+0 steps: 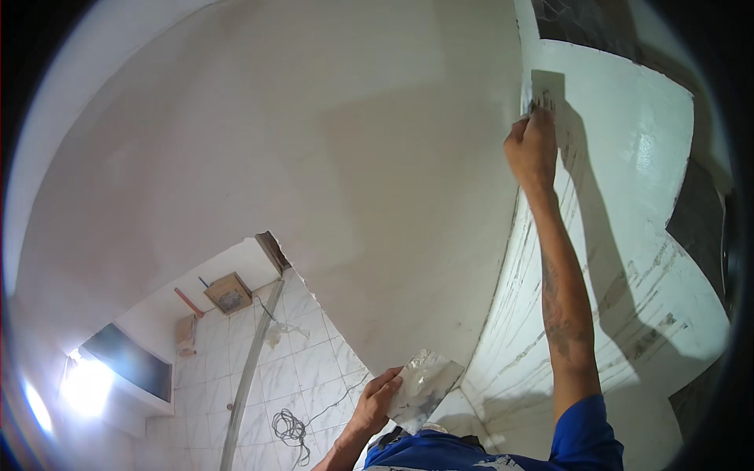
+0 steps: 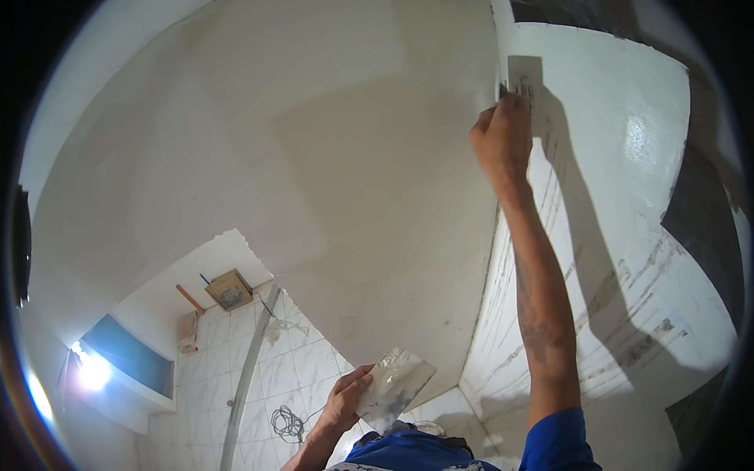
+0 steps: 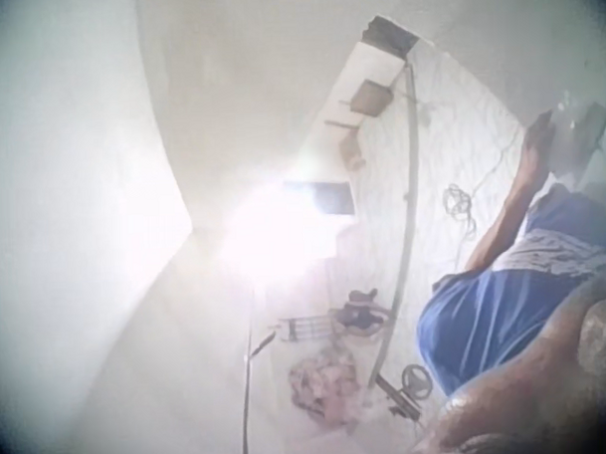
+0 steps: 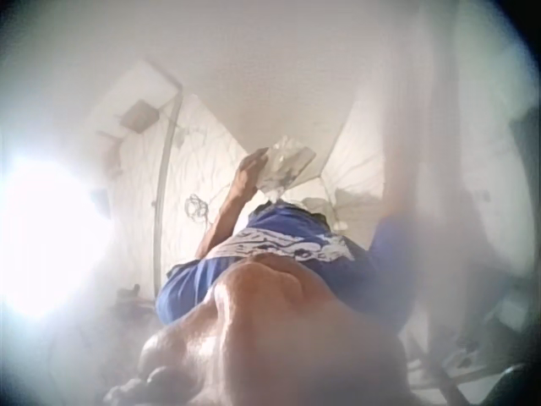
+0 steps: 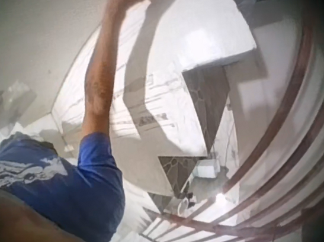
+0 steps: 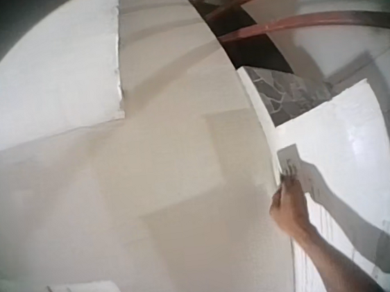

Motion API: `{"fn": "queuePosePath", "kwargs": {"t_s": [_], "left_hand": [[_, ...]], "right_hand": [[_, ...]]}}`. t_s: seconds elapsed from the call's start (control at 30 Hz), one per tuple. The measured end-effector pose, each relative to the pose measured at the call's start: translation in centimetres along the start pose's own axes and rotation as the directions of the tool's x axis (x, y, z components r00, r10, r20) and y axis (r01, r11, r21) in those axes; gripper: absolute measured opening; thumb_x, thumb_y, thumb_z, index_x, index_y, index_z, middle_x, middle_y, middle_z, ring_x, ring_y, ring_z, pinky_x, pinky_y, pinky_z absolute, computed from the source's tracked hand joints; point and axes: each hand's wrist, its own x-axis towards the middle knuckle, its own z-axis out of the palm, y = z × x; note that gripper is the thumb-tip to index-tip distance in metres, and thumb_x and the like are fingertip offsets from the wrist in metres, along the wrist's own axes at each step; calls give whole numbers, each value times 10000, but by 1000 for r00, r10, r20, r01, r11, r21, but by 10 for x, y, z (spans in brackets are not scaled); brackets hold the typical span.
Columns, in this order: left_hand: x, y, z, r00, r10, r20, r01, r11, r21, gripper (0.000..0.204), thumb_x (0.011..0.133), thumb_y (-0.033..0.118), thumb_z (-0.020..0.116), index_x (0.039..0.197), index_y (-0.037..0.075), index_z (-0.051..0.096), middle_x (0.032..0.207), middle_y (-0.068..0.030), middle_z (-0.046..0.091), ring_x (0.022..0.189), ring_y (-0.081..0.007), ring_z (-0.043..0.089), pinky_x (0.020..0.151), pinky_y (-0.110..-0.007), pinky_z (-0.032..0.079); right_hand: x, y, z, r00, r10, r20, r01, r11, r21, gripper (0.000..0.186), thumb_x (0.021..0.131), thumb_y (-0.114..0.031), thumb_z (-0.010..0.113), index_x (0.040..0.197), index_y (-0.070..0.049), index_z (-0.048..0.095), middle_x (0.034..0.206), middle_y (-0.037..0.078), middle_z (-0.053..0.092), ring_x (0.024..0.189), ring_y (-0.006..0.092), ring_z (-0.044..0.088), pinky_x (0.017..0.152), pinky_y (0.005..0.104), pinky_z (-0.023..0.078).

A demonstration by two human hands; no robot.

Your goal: Applying and smoothing plaster or joint compound onto a wall surface using a putty knife and hawk.

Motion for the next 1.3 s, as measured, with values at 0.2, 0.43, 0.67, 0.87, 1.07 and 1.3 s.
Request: {"fn": "queuePosePath", "kwargs": {"t_s": [0.2,0.43,0.67,0.87,1.07,1.3], "left_hand": [[1,2,4,999,27,-33,-26,999,23,446,1004,207,488,1349,-75,507,1199,-162,627,1056,-214,628,898,-317,505],[8,-2,-4,998,1,-56,1,999,46,445,1006,216,478,1340,-75,518,1184,-162,627,1032,-202,626,882,-305,502],[25,-13,-13,995,93,-47,-94,995,-19,460,1007,247,483,1343,-65,522,1178,-138,636,1026,-194,626,869,-300,502],[30,33,-28,958,211,-193,-216,976,-7,432,995,202,497,1325,-75,523,1185,-142,635,1025,-226,652,904,-332,524],[34,85,6,952,281,-120,-295,949,-114,435,1003,165,465,1338,-112,484,1183,-188,627,1038,-232,651,893,-323,534],[35,94,12,951,304,-62,-310,938,-156,413,1011,159,453,1319,-112,493,1174,-185,627,1027,-214,650,883,-325,541]], "right_hand": [[26,-26,8,990,87,110,-89,996,15,342,844,-89,599,1141,77,570,1084,244,575,1013,407,583,841,489,532],[-99,-199,-12,888,-455,67,360,779,513,379,935,-174,595,1268,2,555,1131,188,558,1038,341,551,870,441,466],[-167,-144,-65,480,-869,120,570,413,710,411,906,-167,559,1270,22,581,1157,157,581,1091,279,551,886,409,457],[-123,-82,-122,596,-363,716,-400,639,657,203,987,-111,521,1095,49,583,768,143,618,685,190,581,682,340,497],[-115,-72,-135,288,-383,878,-388,791,473,235,955,-43,555,1179,-2,611,968,152,686,815,200,655,753,329,533],[-144,-72,-136,409,-811,418,175,519,836,531,763,105,642,1259,-85,624,1290,86,646,1227,264,605,1037,447,494]]}}
